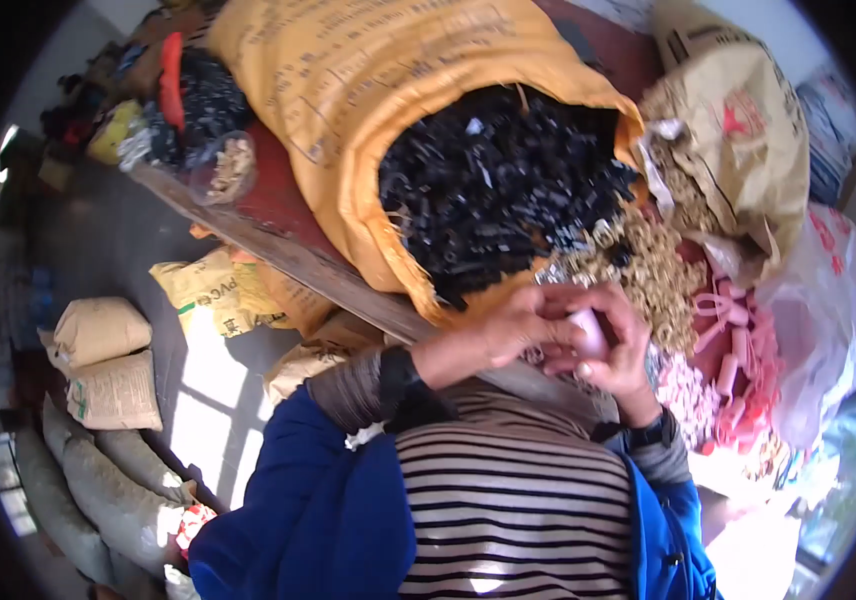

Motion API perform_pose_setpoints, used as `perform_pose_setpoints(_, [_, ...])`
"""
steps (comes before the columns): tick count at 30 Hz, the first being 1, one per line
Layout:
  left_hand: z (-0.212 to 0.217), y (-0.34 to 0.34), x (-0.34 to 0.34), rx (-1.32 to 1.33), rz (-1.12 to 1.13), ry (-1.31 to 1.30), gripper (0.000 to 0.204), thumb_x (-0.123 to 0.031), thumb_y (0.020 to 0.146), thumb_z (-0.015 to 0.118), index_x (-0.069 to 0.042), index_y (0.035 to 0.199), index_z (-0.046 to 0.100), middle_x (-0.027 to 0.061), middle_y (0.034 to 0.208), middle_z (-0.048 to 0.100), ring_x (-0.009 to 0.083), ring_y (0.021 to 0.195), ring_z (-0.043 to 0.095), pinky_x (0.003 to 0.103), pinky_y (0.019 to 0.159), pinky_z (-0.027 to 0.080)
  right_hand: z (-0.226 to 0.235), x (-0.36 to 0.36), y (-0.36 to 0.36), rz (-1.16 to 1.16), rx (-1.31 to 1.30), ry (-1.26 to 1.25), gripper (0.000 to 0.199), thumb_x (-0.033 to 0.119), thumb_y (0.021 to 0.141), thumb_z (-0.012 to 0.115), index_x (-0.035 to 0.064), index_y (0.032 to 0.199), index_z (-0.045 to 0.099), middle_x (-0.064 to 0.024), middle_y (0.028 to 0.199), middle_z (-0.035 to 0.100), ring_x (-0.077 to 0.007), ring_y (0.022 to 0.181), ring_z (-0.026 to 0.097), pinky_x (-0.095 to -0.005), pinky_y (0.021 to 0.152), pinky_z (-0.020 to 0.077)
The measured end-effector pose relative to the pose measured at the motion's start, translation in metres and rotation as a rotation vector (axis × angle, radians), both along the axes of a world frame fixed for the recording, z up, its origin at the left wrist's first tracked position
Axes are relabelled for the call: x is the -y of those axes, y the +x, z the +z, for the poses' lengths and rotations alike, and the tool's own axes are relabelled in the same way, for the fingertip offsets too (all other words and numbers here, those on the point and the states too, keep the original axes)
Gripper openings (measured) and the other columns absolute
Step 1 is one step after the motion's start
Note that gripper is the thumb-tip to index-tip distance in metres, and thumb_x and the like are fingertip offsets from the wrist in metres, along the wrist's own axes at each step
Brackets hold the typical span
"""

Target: The person assembles components by hand, picking up a black plastic part and a metal clip, fitting them together, and then sliding a pink sleeve over the assembly.

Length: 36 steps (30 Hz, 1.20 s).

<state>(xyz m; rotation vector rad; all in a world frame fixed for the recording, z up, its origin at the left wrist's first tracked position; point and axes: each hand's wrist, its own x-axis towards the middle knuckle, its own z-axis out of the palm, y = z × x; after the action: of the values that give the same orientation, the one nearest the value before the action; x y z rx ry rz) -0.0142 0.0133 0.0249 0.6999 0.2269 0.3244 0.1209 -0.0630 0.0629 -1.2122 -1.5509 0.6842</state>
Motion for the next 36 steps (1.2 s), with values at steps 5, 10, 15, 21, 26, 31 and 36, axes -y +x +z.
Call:
perform_pose_setpoints(5, [-0.004,0.004,0.01,0.046,-0.014,0.026,0.055,-0.018,0.067,0.069,-0.002,0.114,0.046,0.0053,0.101,0.053,0.0117,0.085,0.052,0.023,0.068,0.046,-0.011,0.012,-0.007,-0.107,-0.103,-0.061,0.061,0.052,0.064,0.061,-0.0018,0.09,0.051,-0.0083,0.082,0.051,-0.0169,0.075,0.051,-0.0275,0.067,0.0401])
perform_pose_setpoints(10, [0.006,-0.006,0.013,0.035,0.039,0.083,0.058,-0.023,0.068,0.068,-0.002,0.116,0.044,0.0042,0.102,0.052,0.0102,0.084,0.051,0.022,0.064,0.046,-0.014,0.01,-0.014,-0.107,-0.173,-0.053,0.06,0.052,0.067,0.057,-0.0019,0.092,0.049,-0.0072,0.083,0.049,-0.016,0.074,0.049,-0.0263,0.066,0.0391])
perform_pose_setpoints(15, [-0.011,-0.005,0.009,-0.062,0.035,0.303,0.066,-0.035,0.074,0.061,-0.002,0.123,0.032,0.0074,0.099,0.052,0.0127,0.089,0.05,0.024,0.067,0.045,-0.014,0.015,-0.008,-0.096,-0.061,-0.089,0.059,0.051,0.07,0.055,-0.0025,0.093,0.048,-0.0081,0.086,0.049,-0.0161,0.079,0.048,-0.027,0.072,0.0384])
perform_pose_setpoints(21, [0.004,0.012,-0.008,-0.048,0.166,0.261,0.069,-0.04,0.08,0.05,-0.001,0.128,0.019,0.0135,0.099,0.051,0.0165,0.097,0.047,0.027,0.08,0.04,-0.008,0.008,-0.016,0.072,-0.085,-0.117,0.064,0.055,0.065,0.059,-0.0029,0.09,0.048,-0.0087,0.081,0.051,-0.0161,0.075,0.05,-0.0269,0.067,0.041])
perform_pose_setpoints(26, [0.016,0.016,-0.002,0.119,0.042,0.138,0.063,-0.037,0.082,0.048,-0.002,0.127,0.021,0.0135,0.1,0.05,0.017,0.096,0.047,0.027,0.083,0.037,0.001,0.011,-0.025,0.058,-0.097,-0.135,0.066,0.053,0.06,0.065,-0.0038,0.089,0.047,-0.0082,0.081,0.052,-0.0152,0.075,0.051,-0.0263,0.068,0.0419])
perform_pose_setpoints(31, [0.024,0.011,0.003,0.125,0.053,0.281,0.061,-0.039,0.083,0.043,-0.004,0.128,0.022,0.0124,0.1,0.05,0.0174,0.094,0.048,0.029,0.084,0.037,0.003,0.011,-0.024,0.105,-0.156,-0.209,0.065,0.048,0.057,0.07,-0.0039,0.089,0.047,-0.0071,0.081,0.052,-0.0137,0.074,0.051,-0.0249,0.067,0.0416])
perform_pose_setpoints(36, [0.014,0.016,0.002,0.081,0.068,0.321,0.062,-0.043,0.083,0.04,-0.005,0.128,0.022,0.0124,0.104,0.048,0.0181,0.097,0.046,0.031,0.085,0.037,0.0,0.009,-0.025,0.116,-0.199,-0.22,0.064,0.047,0.057,0.07,-0.0034,0.089,0.047,-0.0063,0.081,0.052,-0.0134,0.073,0.05,-0.0242,0.067,0.0412])
